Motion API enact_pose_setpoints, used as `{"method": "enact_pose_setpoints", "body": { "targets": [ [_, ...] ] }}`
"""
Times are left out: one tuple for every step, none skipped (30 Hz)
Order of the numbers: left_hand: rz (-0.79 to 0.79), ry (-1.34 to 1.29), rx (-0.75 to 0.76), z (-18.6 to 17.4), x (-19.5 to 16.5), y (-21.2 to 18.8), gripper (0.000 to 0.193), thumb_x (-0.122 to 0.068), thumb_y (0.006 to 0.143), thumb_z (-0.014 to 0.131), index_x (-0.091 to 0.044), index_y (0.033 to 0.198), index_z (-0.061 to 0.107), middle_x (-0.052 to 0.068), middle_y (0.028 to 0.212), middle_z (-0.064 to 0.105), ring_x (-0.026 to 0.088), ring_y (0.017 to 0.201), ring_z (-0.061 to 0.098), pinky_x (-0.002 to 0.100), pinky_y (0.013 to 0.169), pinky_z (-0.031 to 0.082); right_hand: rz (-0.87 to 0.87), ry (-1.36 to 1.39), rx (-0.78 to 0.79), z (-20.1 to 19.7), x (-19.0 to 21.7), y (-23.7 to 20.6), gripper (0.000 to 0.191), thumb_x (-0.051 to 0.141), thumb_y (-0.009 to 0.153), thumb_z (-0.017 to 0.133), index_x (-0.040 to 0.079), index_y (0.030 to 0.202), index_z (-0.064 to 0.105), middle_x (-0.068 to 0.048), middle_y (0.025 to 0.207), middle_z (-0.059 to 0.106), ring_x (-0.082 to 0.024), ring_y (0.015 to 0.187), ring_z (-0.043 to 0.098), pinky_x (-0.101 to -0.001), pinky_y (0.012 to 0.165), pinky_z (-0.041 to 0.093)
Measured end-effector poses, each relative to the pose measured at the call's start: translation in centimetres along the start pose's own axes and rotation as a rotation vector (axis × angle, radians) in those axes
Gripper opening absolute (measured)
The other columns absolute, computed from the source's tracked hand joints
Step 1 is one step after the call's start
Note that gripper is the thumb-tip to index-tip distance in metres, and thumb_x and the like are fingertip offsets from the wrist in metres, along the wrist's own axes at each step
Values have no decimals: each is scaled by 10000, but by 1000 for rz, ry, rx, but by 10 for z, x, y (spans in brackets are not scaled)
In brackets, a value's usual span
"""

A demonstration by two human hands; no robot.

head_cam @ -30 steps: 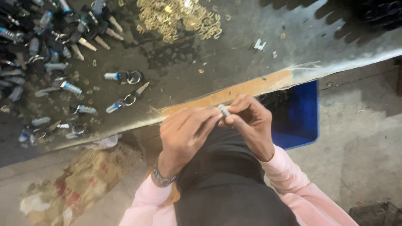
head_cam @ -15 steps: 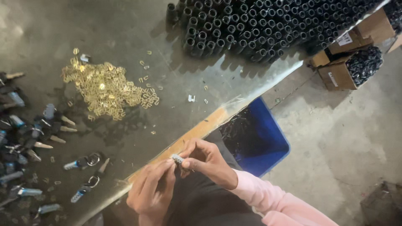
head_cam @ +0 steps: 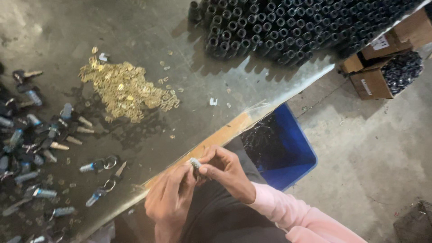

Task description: The person sits at a workbench covered with lock cylinders, keys and brass pins, picks up a lock cylinder, and uses their fingers to insert small brass pins and components into the cylinder body. They then place the finished cylinder into a blue bin beside them and pick up the next cylinder, repeating the assembly cycle.

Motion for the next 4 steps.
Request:
{"method": "enact_pose_setpoints", "body": {
  "targets": [
    [-21,-27,9,0,1,-1,178,3,843,809,-23,992,714,105,899,742,246,797,732,329,745,571,-5,-17,-5,-2,0,1,168,87,976,725,42,1058,585,-73,1024,690,-150,916,695,-331,783,604],
    [-55,-41,17,-1,5,-5,178,-6,845,809,-34,995,717,107,906,741,251,804,732,331,751,571,5,-29,-2,-3,-4,1,178,96,975,732,44,1057,583,-78,1027,690,-155,923,697,-335,786,605],
    [-102,-44,25,-3,11,-11,178,-15,848,808,-44,999,719,109,913,741,256,812,731,334,757,570,8,-59,8,-3,-9,0,165,134,998,713,45,1060,589,-107,1016,710,-179,897,711,-343,776,612],
    [-145,-1,29,-5,20,-16,178,-15,848,808,-44,999,719,109,913,741,256,812,731,334,757,570,16,-81,20,-5,-14,0,166,172,1022,694,46,1063,595,-136,1004,730,-204,871,724,-350,766,618]
  ]
}}
Point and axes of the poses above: each hand's wrist, its own y-axis towards the middle knuckle, its own z-axis out of the palm, x = y × z, the point moved 4 cm from there along y, towards the middle knuckle
